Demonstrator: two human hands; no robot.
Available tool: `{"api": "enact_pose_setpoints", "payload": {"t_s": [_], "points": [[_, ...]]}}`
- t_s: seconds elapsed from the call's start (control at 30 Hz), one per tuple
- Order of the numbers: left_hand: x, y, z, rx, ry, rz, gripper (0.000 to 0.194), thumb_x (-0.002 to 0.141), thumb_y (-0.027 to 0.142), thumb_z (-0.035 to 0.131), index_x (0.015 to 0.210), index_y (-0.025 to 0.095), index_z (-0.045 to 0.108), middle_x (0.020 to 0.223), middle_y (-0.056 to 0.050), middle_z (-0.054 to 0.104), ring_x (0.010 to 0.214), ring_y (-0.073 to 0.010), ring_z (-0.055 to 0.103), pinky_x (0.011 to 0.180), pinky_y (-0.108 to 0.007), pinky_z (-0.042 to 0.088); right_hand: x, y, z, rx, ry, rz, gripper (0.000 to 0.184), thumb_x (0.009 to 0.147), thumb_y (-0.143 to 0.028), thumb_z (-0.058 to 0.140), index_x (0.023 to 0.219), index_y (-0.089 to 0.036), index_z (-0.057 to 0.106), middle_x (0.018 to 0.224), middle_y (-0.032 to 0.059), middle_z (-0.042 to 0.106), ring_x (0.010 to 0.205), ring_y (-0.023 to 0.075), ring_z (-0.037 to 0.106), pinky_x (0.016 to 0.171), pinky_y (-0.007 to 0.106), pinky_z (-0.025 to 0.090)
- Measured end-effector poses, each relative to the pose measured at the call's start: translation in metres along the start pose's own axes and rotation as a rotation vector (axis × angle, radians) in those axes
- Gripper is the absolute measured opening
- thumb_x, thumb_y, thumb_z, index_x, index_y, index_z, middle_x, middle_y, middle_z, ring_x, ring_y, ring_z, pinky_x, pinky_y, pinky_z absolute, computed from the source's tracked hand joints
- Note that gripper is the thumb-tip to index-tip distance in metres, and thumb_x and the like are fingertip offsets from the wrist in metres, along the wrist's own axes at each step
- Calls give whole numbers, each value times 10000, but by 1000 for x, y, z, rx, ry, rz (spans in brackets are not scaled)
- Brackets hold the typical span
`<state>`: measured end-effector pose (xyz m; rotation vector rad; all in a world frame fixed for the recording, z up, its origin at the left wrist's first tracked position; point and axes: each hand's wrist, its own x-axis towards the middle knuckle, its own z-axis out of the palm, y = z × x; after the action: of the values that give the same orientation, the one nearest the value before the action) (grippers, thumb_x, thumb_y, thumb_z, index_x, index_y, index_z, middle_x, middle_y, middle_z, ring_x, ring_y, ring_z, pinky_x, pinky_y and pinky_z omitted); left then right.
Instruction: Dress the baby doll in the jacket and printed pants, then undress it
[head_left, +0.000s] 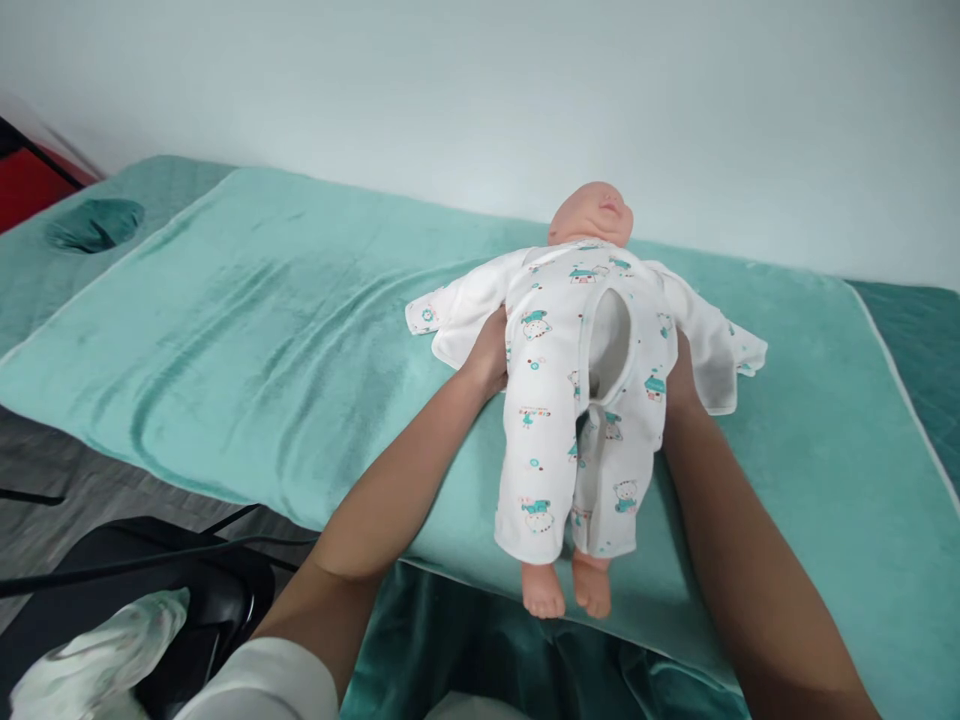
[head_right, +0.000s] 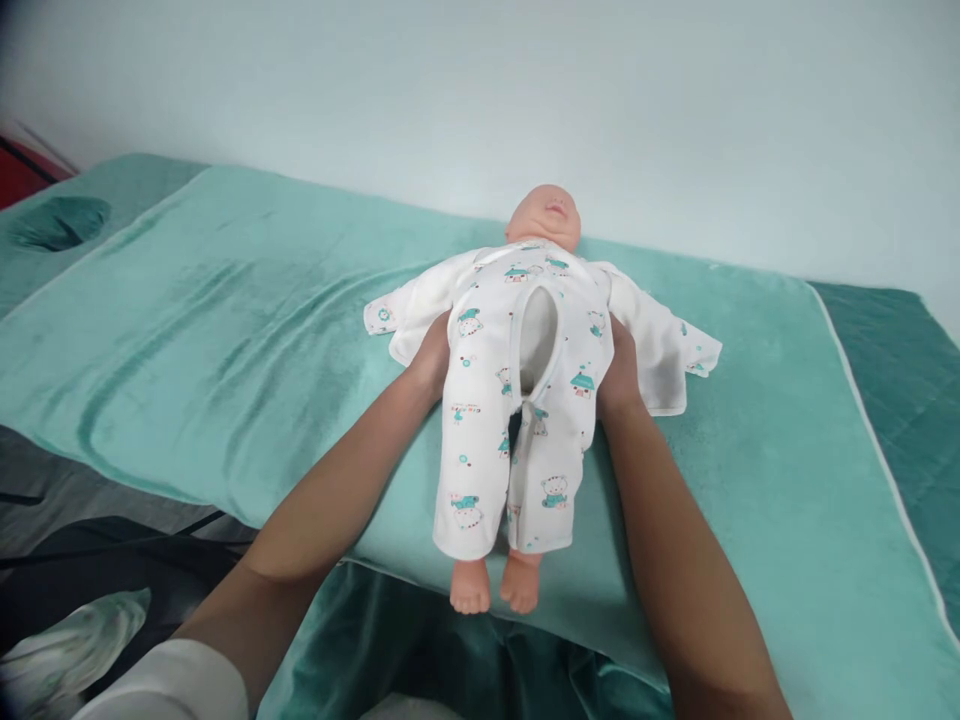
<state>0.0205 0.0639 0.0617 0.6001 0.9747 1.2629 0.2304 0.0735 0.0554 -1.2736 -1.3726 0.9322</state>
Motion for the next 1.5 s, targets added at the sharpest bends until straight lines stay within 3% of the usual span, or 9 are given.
{"api": "enact_pose_setpoints", "payload": {"t_s": [0.17,0.37,0.5,0.63,0.8,0.97,1.1,1.37,1.5], "points": [[2,-2,-2,-36,30,75,169,782,216,655,930,161,716,809,-26,756,892,-248,723,899,-391,580,-2,0,4,95,67,37,255,746,-429,749,906,-233,722,978,39,740,978,253,644,906,435,569],[4,-5,-9,-55,40,150,186,767,167,648,936,174,724,845,-10,760,943,-228,720,919,-375,565,-2,7,5,167,47,-3,293,730,-441,788,948,-263,708,1071,38,734,1125,302,631,1038,518,518],[11,-7,-13,-139,13,192,124,806,267,686,888,174,699,841,-10,752,921,-201,716,928,-348,555,-1,11,7,223,51,-25,320,748,-449,780,1004,-272,704,1128,38,734,1150,297,640,1062,542,500],[17,-8,-14,-197,-4,112,269,837,402,681,961,165,694,951,-53,769,1006,-241,717,970,-388,544,2,17,8,258,21,-38,306,751,-413,768,1015,-272,703,1134,43,739,1162,312,649,1019,551,535],[16,-6,-13,-223,-35,53,343,858,427,668,1073,160,686,1037,-87,773,1051,-268,713,1000,-413,534,9,25,6,385,-72,44,348,724,-405,790,1036,-283,696,1091,18,754,1117,301,682,967,529,579],[17,-6,-12,-194,-59,79,361,887,430,639,1135,170,673,1055,-81,774,1074,-257,706,1005,-398,530,13,26,4,450,-202,178,408,734,-411,757,1112,-273,692,1126,17,758,1113,276,690,955,479,599],[20,-7,-12,-138,-81,94,376,918,453,588,1175,190,665,1069,-66,772,1131,-242,685,1009,-380,530,14,26,3,504,-230,268,402,667,-373,776,1047,-262,707,1129,21,763,1096,270,699,981,467,590],[18,-6,-13,-116,-76,71,447,887,545,606,1126,179,700,1042,-84,773,1112,-271,689,1007,-390,533,14,26,1,493,-162,164,337,656,-356,733,980,-266,703,1096,16,760,1118,293,691,985,500,582],[11,-4,-13,-105,-35,94,430,889,546,620,1098,181,710,1136,-82,758,1186,-267,658,1063,-389,495,10,17,0,474,-169,70,309,679,-327,711,975,-240,706,1076,34,757,1137,306,683,993,508,568]]}}
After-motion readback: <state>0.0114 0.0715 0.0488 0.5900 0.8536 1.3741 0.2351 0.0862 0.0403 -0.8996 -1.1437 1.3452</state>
